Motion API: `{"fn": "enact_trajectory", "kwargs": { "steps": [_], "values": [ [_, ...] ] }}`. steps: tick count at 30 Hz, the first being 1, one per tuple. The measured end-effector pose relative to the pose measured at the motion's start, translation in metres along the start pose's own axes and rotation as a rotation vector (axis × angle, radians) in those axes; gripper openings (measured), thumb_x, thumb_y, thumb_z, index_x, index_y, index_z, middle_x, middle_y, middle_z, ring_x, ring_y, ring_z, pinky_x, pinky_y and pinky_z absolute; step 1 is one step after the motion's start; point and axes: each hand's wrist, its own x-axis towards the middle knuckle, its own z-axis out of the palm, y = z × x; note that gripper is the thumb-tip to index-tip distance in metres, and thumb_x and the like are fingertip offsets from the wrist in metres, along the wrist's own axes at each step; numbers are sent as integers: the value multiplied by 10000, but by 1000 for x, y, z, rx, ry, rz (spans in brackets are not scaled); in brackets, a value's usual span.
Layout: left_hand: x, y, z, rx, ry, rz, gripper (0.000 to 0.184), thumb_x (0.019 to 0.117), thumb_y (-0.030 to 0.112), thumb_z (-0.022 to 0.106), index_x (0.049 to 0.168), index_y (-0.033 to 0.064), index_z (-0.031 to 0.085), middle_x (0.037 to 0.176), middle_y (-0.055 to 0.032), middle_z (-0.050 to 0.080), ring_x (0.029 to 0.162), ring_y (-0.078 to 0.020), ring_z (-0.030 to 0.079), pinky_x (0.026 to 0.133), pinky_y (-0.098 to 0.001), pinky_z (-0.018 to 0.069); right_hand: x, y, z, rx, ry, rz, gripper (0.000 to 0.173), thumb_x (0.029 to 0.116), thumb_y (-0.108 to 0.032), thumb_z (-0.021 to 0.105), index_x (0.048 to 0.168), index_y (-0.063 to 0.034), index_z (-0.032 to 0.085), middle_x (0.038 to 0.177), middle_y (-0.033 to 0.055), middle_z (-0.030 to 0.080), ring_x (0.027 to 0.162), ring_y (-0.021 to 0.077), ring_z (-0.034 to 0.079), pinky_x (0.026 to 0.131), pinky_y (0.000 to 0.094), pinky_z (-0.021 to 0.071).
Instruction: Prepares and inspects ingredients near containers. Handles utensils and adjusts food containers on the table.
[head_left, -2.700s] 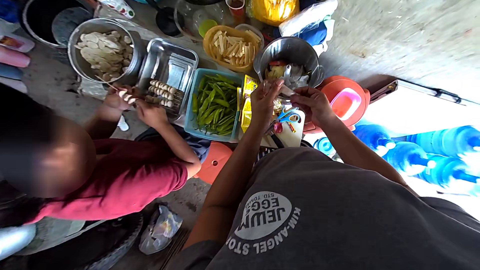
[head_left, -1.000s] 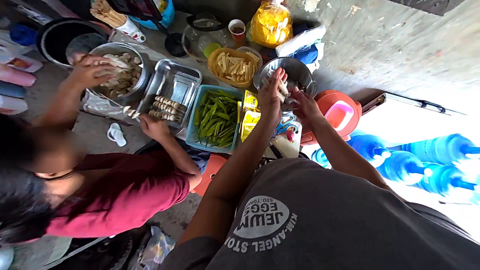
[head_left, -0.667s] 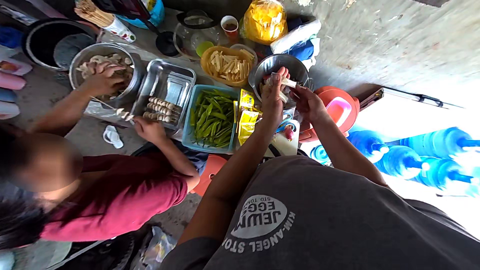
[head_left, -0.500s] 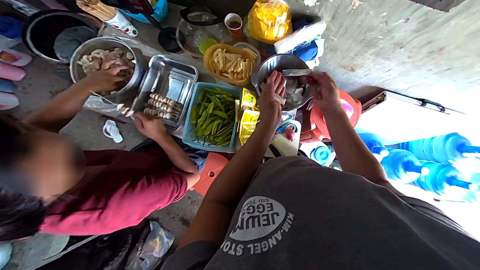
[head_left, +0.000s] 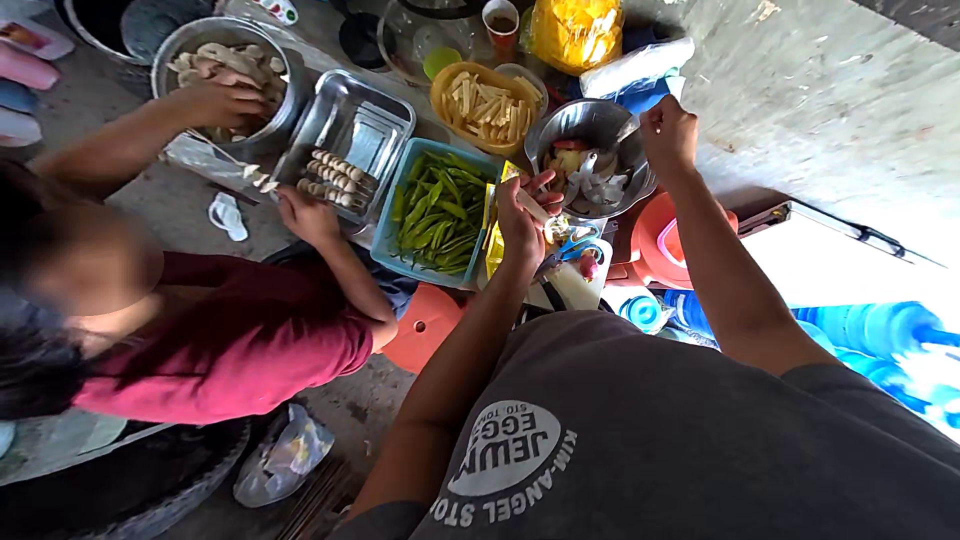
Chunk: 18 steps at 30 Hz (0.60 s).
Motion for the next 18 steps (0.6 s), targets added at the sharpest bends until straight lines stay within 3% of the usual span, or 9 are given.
{"fn": "enact_trajectory", "kwargs": {
  "steps": [3, 5, 8, 10, 11, 12, 14, 15, 18],
  "values": [
    [-2, -1, 0, 52, -61, 85, 330, 1112, 194, 174, 1084, 94, 488, 1004, -61, 741, 695, -97, 687, 641, -230, 552, 3, 14, 14, -17, -111, 33, 338, 1044, -183, 508, 1233, 75, 619, 1189, 291, 671, 1148, 454, 646, 980, 625, 479],
    [3, 2, 3, 117, -134, 167, 431, 1101, 188, 157, 1078, 54, 566, 1060, -64, 710, 774, -104, 686, 736, -261, 571, 7, 12, 7, 19, -47, 38, 325, 1037, -188, 528, 1208, 68, 632, 1183, 266, 682, 1135, 414, 660, 981, 586, 492],
    [2, 1, 4, 199, -227, 193, 480, 1108, 205, 171, 1178, -8, 595, 1179, -96, 650, 938, -130, 674, 872, -310, 562, 1, 24, 8, 60, -101, 24, 351, 1028, -195, 544, 1211, 95, 621, 1198, 293, 666, 1156, 428, 646, 1007, 592, 478],
    [7, 5, 10, 211, -300, 188, 476, 1116, 221, 203, 1301, -22, 568, 1306, -125, 607, 1096, -155, 654, 968, -329, 537, -1, 26, 3, 210, -7, 64, 333, 1017, -192, 576, 1179, 96, 622, 1168, 265, 678, 1109, 368, 663, 988, 545, 489],
    [9, 6, 12, 205, -337, 187, 479, 1118, 220, 211, 1361, -32, 537, 1371, -145, 580, 1177, -170, 628, 1016, -336, 512, -4, 27, 1, 317, 60, 76, 300, 1015, -193, 586, 1143, 75, 623, 1131, 210, 710, 1048, 284, 692, 950, 473, 525],
    [9, 5, 13, 197, -364, 187, 483, 1119, 217, 209, 1399, -38, 510, 1415, -159, 559, 1242, -179, 598, 1056, -339, 486, -11, 29, 2, 440, 109, 87, 228, 1013, -174, 581, 1084, 41, 606, 1036, 138, 724, 918, 186, 693, 838, 380, 548],
    [10, 5, 19, 170, -399, 190, 498, 1119, 218, 200, 1438, -36, 486, 1460, -168, 542, 1340, -197, 538, 1121, -346, 432, -29, 20, 4, 733, 127, 98, 94, 1033, -123, 471, 1008, -46, 519, 833, 6, 680, 596, 23, 538, 513, 205, 406],
    [11, 5, 24, 159, -409, 185, 504, 1119, 223, 197, 1444, -33, 484, 1472, -167, 540, 1365, -199, 521, 1135, -344, 417, -40, 12, 5, 869, 93, 111, 87, 1049, -118, 425, 1019, -68, 490, 786, -13, 640, 526, 9, 489, 448, 180, 367],
    [11, 3, 36, 146, -452, 165, 528, 1116, 231, 167, 1491, -27, 436, 1506, -165, 514, 1386, -189, 501, 1145, -326, 397, -74, -10, 11, 1094, -67, 169, 116, 1060, -161, 395, 1132, -96, 459, 781, -27, 574, 553, 43, 538, 449, 184, 415]
  ]
}}
